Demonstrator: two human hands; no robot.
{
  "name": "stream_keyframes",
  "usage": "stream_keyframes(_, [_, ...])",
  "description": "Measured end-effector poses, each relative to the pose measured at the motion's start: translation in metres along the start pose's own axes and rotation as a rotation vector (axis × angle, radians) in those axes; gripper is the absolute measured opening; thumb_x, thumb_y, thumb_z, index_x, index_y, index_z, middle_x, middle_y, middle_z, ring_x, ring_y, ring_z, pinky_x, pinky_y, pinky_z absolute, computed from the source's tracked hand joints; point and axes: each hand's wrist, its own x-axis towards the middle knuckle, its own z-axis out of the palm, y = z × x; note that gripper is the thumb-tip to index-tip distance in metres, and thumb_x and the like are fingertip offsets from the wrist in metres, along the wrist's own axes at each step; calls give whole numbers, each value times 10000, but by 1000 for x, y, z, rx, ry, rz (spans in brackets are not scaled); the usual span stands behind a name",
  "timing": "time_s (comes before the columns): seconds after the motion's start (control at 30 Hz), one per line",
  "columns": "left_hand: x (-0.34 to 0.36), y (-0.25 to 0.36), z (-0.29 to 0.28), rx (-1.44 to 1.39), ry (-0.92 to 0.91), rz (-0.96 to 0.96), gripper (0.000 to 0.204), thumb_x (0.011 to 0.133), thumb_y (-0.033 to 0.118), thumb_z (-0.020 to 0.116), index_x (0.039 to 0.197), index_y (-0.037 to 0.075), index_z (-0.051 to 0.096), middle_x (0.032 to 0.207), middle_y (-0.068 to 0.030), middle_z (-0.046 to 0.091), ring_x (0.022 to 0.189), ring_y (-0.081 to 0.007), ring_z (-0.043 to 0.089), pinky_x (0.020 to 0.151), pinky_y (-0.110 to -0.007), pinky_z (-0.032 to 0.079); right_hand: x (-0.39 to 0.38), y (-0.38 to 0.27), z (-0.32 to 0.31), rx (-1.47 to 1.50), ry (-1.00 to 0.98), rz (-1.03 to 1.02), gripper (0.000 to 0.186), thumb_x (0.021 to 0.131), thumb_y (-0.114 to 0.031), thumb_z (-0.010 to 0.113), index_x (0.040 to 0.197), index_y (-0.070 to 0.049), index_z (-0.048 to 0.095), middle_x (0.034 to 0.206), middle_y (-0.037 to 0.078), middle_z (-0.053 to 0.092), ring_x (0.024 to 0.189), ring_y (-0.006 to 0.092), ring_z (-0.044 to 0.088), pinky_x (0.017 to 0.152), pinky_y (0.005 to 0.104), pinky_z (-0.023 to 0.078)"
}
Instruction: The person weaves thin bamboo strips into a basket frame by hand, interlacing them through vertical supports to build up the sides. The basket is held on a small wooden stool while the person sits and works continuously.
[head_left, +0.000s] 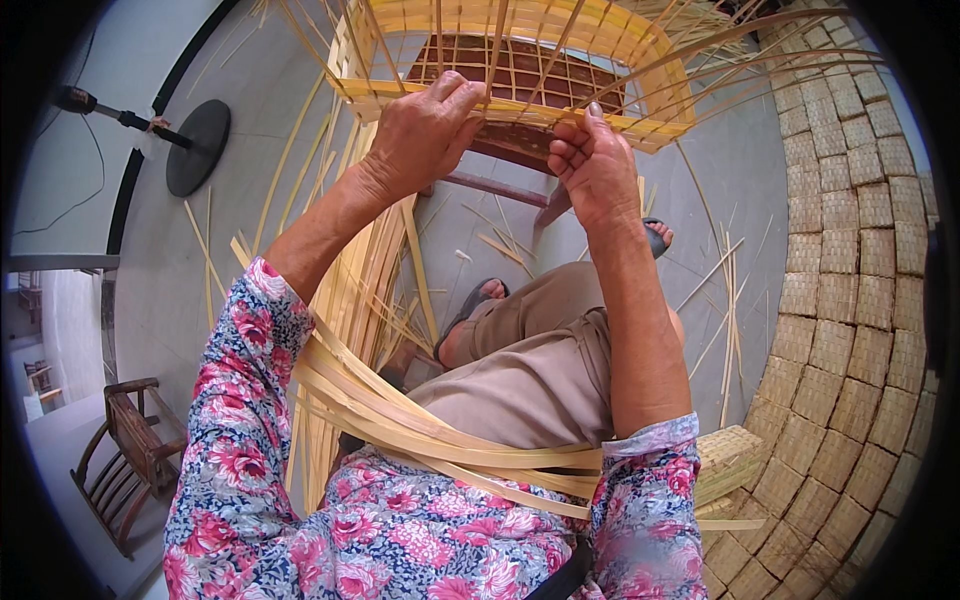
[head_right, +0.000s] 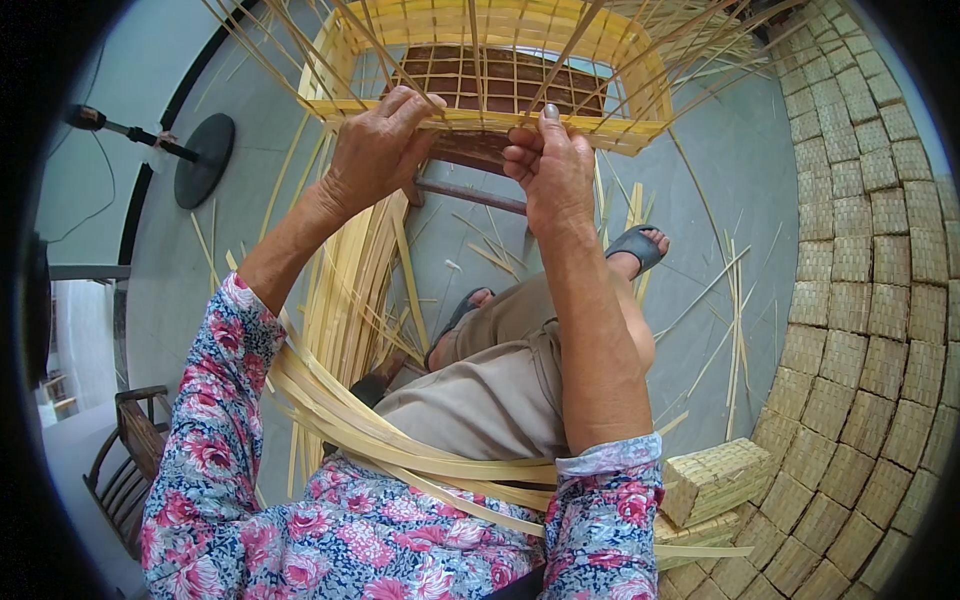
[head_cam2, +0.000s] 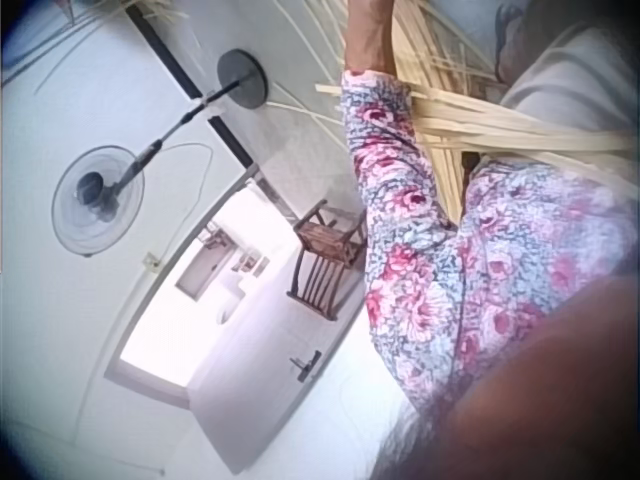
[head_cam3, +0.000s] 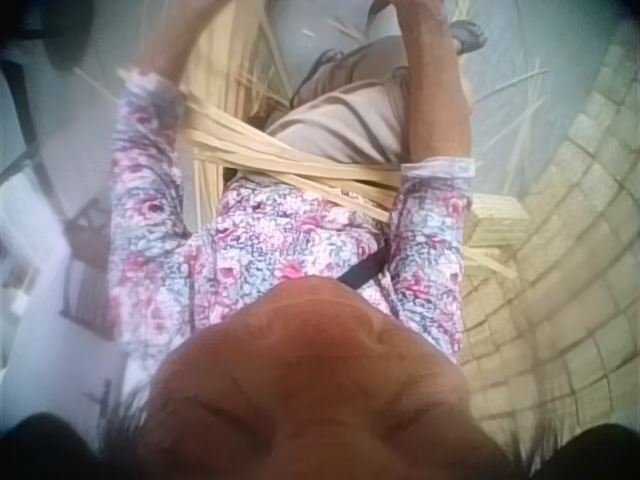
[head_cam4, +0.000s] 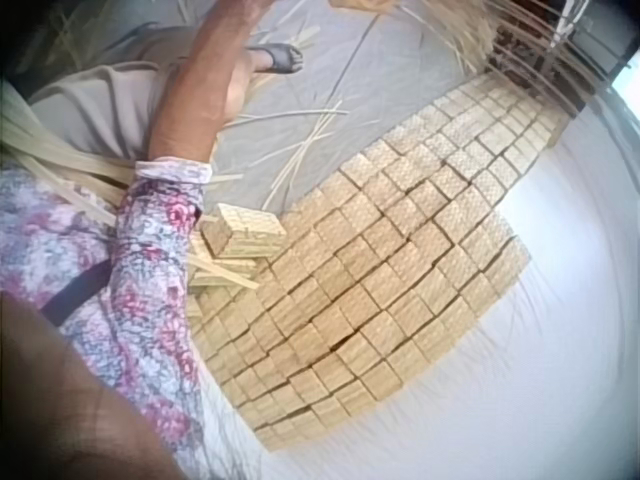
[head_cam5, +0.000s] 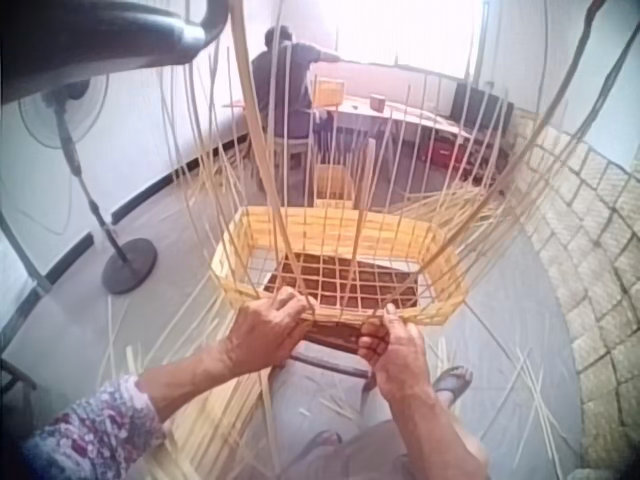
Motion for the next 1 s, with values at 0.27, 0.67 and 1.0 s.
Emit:
stream_keyframes(0.27, [1, 1, -2, 18, 23, -4, 261, 888, 158, 688, 1127, 83, 616, 1006, -98, 639, 852, -302, 691, 695, -387, 584, -3, -3, 3, -12, 4, -4, 306, 1028, -316, 564, 1110, -28, 502, 862, 85, 655, 684, 147, 626, 607, 302, 557])
stream_keyframes(0.67, [-1, 0, 3, 21, 56, -5, 236, 902, 173, 689, 1112, 89, 626, 970, -85, 634, 776, -285, 690, 653, -379, 568, -6, -3, 4, -33, 0, -9, 296, 1037, -324, 535, 1070, -30, 533, 849, 76, 658, 670, 138, 620, 595, 293, 550])
stream_keyframes(1.0, [1, 1, 3, 17, 85, -1, 204, 893, 138, 688, 1083, 88, 635, 961, -79, 642, 729, -270, 694, 636, -363, 568, -4, -5, 4, -31, -6, -6, 301, 1036, -327, 535, 1071, -28, 526, 840, 78, 653, 671, 139, 624, 599, 293, 551])
